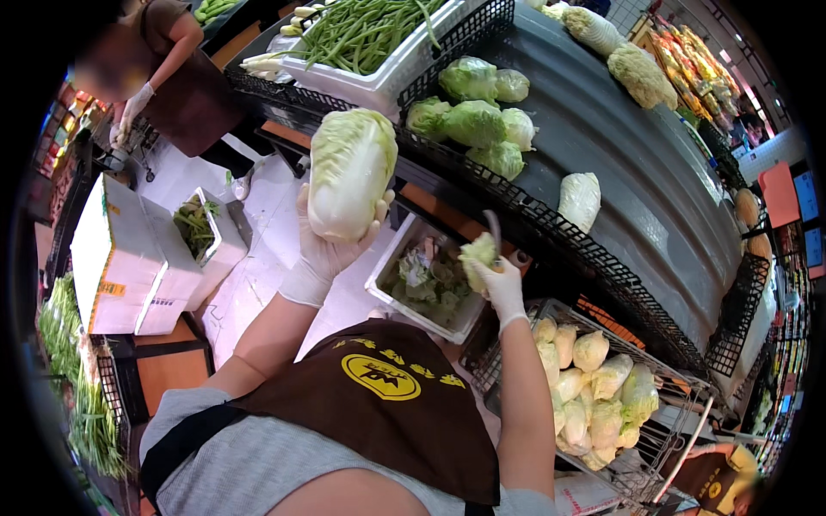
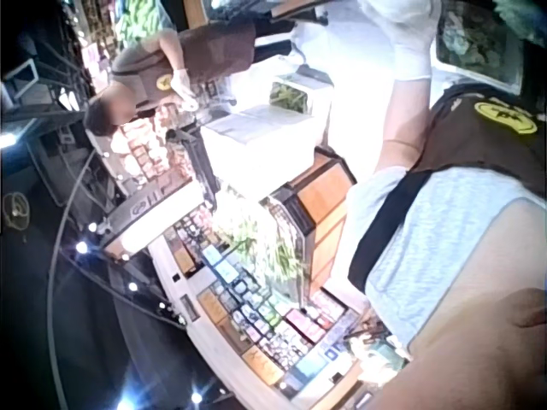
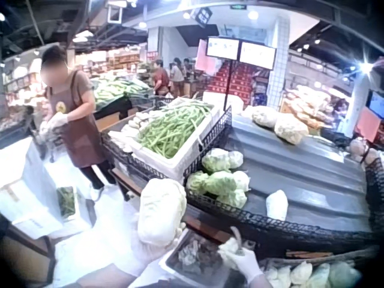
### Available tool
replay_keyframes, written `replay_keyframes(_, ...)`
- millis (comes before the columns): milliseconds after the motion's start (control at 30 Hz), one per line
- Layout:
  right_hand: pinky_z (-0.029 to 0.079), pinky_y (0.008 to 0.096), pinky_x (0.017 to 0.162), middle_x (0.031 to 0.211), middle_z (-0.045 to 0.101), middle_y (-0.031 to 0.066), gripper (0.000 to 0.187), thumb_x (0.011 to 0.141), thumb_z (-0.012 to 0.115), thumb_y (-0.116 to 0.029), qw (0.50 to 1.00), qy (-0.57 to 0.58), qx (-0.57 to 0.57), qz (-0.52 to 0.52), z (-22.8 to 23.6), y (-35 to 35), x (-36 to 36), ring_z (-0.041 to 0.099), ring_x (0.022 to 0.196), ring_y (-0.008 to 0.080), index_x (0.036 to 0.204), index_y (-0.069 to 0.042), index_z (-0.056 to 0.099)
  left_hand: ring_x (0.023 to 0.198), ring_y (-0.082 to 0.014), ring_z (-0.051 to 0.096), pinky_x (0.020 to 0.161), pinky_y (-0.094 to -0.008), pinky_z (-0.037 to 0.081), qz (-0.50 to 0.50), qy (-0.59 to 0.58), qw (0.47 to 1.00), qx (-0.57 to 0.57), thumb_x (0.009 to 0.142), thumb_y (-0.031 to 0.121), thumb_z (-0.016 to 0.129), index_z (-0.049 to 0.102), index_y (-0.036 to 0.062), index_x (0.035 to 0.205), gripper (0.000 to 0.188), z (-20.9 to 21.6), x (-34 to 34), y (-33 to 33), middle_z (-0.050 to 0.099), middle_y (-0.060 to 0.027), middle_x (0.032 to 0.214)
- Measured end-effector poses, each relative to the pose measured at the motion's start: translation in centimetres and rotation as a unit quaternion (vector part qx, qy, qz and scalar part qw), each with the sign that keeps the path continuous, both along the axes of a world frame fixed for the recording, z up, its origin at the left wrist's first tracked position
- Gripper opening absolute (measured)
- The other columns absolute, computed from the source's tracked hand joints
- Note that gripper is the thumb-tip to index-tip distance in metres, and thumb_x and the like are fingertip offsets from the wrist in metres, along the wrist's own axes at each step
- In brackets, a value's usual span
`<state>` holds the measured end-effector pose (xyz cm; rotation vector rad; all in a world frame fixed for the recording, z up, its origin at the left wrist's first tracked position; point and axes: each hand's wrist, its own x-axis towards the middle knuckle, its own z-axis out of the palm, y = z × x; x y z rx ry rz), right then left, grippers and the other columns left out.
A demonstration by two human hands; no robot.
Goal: The person trims the outer leaves of cabbages using a knife, places them onto a metal shelf, and luego removes cabbages from a white foam crate.
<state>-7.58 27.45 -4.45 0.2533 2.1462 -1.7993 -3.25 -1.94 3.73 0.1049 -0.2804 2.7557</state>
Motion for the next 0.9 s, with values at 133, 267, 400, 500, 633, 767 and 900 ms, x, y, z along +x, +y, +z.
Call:
replay_keyframes(133,0.035,0.0218,0.04,0.06,0.05,-0.0023,0.063,0.076,0.076,-0.032,0.989,-0.04,0.144,0.017,1.5,0.1,1.0,0.045,0.041,0.0075,0.124,0.003,0.054,0.119,-0.0313,0.047,0.099,-0.0434,0.044,0.127,-0.061,0.901,-0.409,0.081,0.046,0.061,0.027,0.0039,0.141,0.081,-0.1,1.6,1.0,0.042,-0.0189,0.134)
replay_keyframes(267,0.035,0.021,0.038,0.09,0.068,0.0087,0.054,0.082,0.069,-0.032,0.998,-0.053,0.033,-0.011,5.3,-0.6,3.1,0.045,0.041,0.0054,0.123,0.001,0.055,0.126,-0.0234,0.041,0.105,-0.0349,0.034,0.105,0.069,0.771,-0.625,0.072,0.038,0.073,0.024,0.0006,0.142,0.093,-2.4,2.5,0.6,0.042,-0.0141,0.136)
replay_keyframes(400,0.033,0.0188,0.04,0.078,0.064,0.0047,0.068,0.083,0.065,-0.047,0.948,0.011,-0.314,-0.043,6.2,-2.3,5.3,0.047,0.048,0.0058,0.134,-0.007,0.044,0.129,-0.0227,0.036,0.106,-0.0337,0.03,0.096,0.148,0.667,-0.724,0.063,0.03,0.082,0.023,-0.0015,0.142,0.103,0.5,2.4,3.3,0.039,-0.0145,0.137)
replay_keyframes(500,0.038,0.0219,0.048,0.104,0.063,0.0029,0.077,0.082,0.054,-0.064,0.921,-0.053,-0.385,-0.03,4.1,-2.5,5.6,0.055,0.068,0.011,0.139,-0.014,0.039,0.13,-0.0227,0.035,0.106,-0.0334,0.029,0.028,0.212,0.625,-0.75,0.06,0.025,0.085,0.014,-0.0003,0.146,0.114,2.1,2.0,5.5,0.036,-0.0164,0.139)
replay_keyframes(633,0.037,0.0442,0.105,0.14,0.041,0.0116,0.077,0.087,0.038,-0.067,0.805,-0.023,-0.591,-0.05,7.0,-2.7,5.7,0.044,0.125,0.0276,0.142,-0.012,0.031,0.129,-0.0258,0.036,0.104,-0.0344,0.034,-0.12,0.317,0.634,-0.695,0.056,0.02,0.088,0.009,0.0029,0.148,0.123,5.4,1.4,5.5,0.034,-0.0173,0.141)
replay_keyframes(767,0.038,0.0439,0.104,0.14,0.041,0.0124,0.078,0.088,0.032,-0.068,0.789,0.003,-0.613,-0.047,8.9,-3.4,6.1,0.044,0.125,0.0281,0.143,-0.012,0.029,0.129,-0.0389,0.034,0.107,-0.0489,0.029,0.257,0.544,0.214,-0.769,0.046,0.022,0.087,0.026,0.0045,0.142,0.115,4.4,-1.0,4.6,0.031,-0.0198,0.142)
replay_keyframes(900,0.035,0.0407,0.106,0.138,0.042,0.0108,0.067,0.089,0.037,-0.055,0.836,-0.044,-0.544,0.046,9.3,-3.8,7.1,0.043,0.125,0.0252,0.14,-0.012,0.033,0.131,-0.0408,0.033,0.108,-0.0572,0.023,0.353,0.699,0.102,-0.614,0.054,0.025,0.079,0.047,0.0148,0.127,0.08,6.5,-3.1,6.1,0.038,-0.0175,0.139)
